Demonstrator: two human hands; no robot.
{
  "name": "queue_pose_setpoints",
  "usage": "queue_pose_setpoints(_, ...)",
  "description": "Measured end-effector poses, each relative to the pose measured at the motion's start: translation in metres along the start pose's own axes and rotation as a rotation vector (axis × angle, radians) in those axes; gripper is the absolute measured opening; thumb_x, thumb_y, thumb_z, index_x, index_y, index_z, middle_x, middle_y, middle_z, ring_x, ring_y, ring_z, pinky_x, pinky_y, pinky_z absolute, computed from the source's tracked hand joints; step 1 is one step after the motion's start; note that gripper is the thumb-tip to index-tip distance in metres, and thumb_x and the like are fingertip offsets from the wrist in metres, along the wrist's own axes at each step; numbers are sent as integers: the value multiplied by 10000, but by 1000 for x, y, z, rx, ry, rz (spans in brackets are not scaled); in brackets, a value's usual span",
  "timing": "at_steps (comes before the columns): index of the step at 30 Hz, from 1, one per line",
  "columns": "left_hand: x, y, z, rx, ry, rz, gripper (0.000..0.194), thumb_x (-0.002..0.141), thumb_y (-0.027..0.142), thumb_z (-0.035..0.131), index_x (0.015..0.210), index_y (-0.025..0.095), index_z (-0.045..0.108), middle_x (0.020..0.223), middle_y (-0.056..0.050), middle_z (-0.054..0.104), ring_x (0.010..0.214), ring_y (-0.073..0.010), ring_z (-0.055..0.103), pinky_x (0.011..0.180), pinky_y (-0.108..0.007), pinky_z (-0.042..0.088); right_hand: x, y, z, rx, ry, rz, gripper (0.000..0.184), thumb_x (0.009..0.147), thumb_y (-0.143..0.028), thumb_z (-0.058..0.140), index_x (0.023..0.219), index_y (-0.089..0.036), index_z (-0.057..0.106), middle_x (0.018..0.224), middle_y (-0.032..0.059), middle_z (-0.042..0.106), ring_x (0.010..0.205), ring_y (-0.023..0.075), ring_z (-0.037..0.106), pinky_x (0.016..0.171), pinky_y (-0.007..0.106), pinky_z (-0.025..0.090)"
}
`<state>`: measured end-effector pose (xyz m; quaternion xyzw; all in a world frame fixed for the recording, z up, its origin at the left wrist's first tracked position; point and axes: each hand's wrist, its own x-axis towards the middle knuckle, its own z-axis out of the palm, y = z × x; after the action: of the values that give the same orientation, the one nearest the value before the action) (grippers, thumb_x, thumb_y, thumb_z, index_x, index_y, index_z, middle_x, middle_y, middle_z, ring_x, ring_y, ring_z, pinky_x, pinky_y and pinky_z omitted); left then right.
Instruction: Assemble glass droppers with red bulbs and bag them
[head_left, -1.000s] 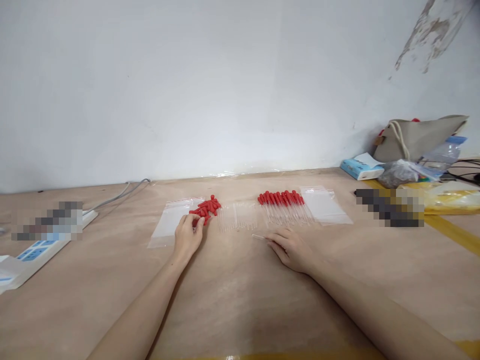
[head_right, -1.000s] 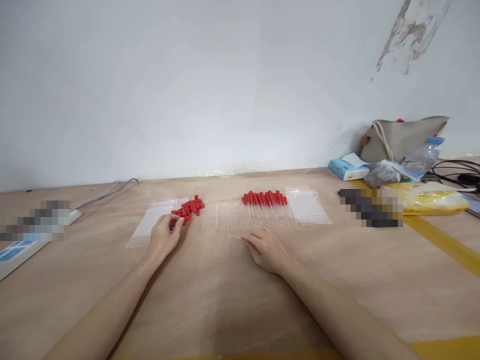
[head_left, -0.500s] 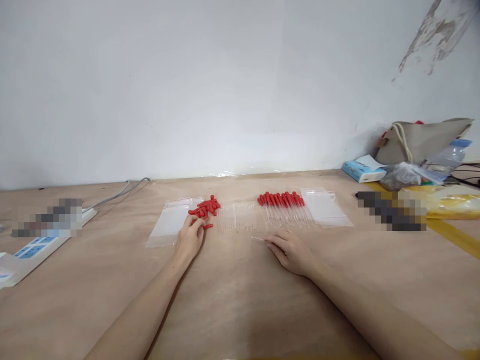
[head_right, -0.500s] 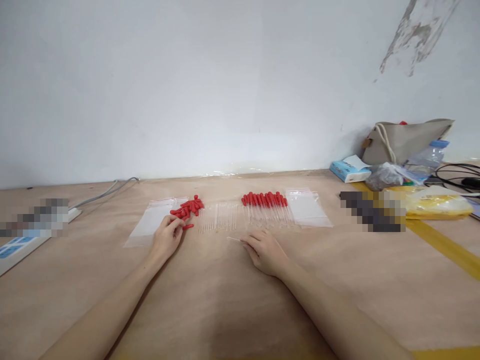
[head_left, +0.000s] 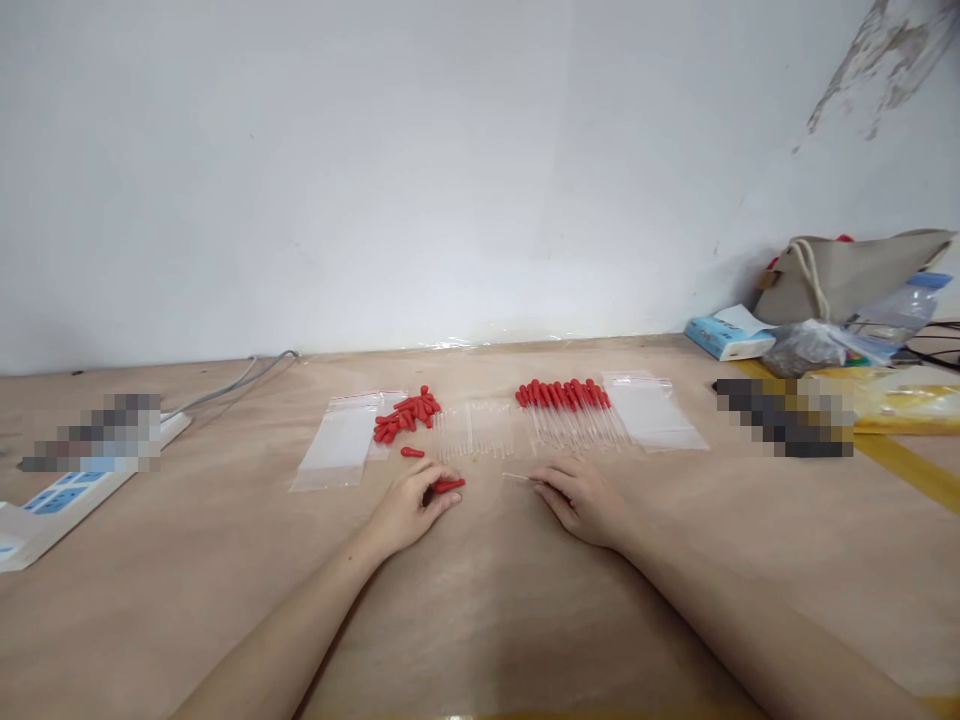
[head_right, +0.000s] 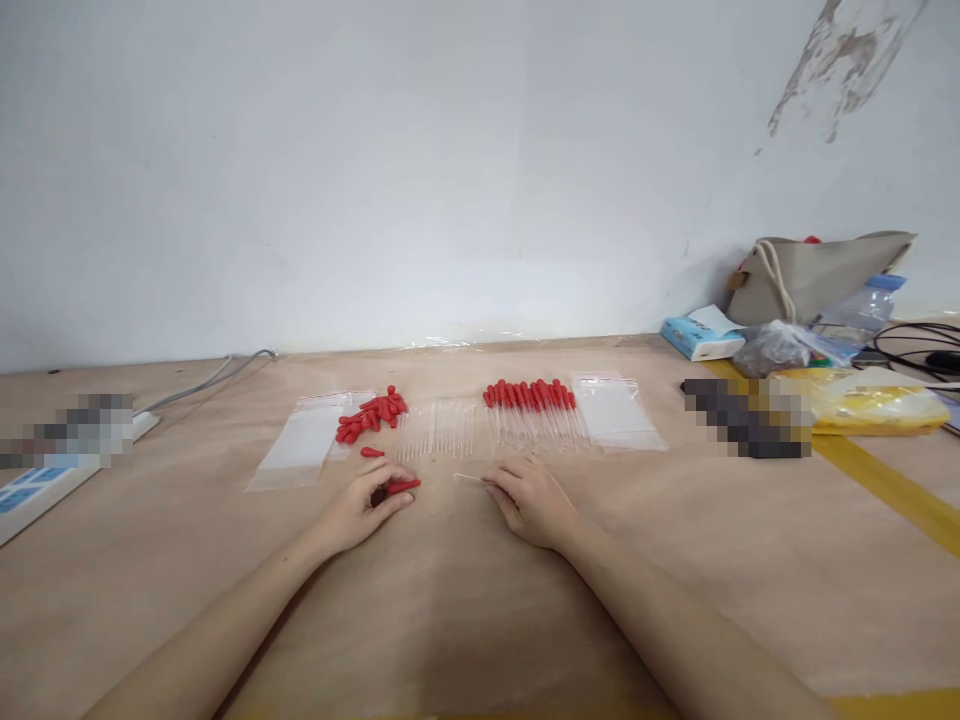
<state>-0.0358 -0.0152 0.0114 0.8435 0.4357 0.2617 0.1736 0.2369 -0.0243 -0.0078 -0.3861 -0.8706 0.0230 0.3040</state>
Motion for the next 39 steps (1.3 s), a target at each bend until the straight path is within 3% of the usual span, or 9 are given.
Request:
queue_pose_setpoints(4, 4, -2, 8, -24, 38, -30, 217, 846, 281, 454, 988, 199, 596, 865, -40, 569, 798, -158, 547, 732, -292, 443, 0, 1, 1, 7, 1, -8, 218, 850, -202, 402, 964, -181, 586, 855, 63, 601, 796, 160, 530, 720, 302, 409)
queue_pose_setpoints(9, 4, 14, 15, -124, 20, -21, 216, 865, 272, 422, 942, 204, 611, 902, -39, 562, 843, -155, 536, 763, -287, 430, 1, 0, 0, -2, -3, -14, 215, 848, -200, 411, 956, -182, 596, 838, 61, 601, 786, 159, 526, 705, 294, 396)
queue_pose_setpoints(26, 1, 33, 21, -296, -23, -75, 173, 857, 288, 434, 894, 186, 568, 844, -11, 602, 781, -141, 547, 712, -247, 428, 6, -19, 4, 86, -24, -82, 259, 844, -165, 413, 1038, -196, 582, 787, 43, 602, 732, 141, 519, 674, 289, 342)
queue_pose_setpoints(39, -2, 33, 22, -198, -63, 25, 198, 869, 279, 421, 855, 197, 601, 827, -17, 620, 780, -142, 556, 725, -259, 437, 7, -14, 7, -13, -60, -128, 268, 830, -149, 432, 1012, -243, 605, 774, 19, 606, 684, 109, 513, 670, 283, 273)
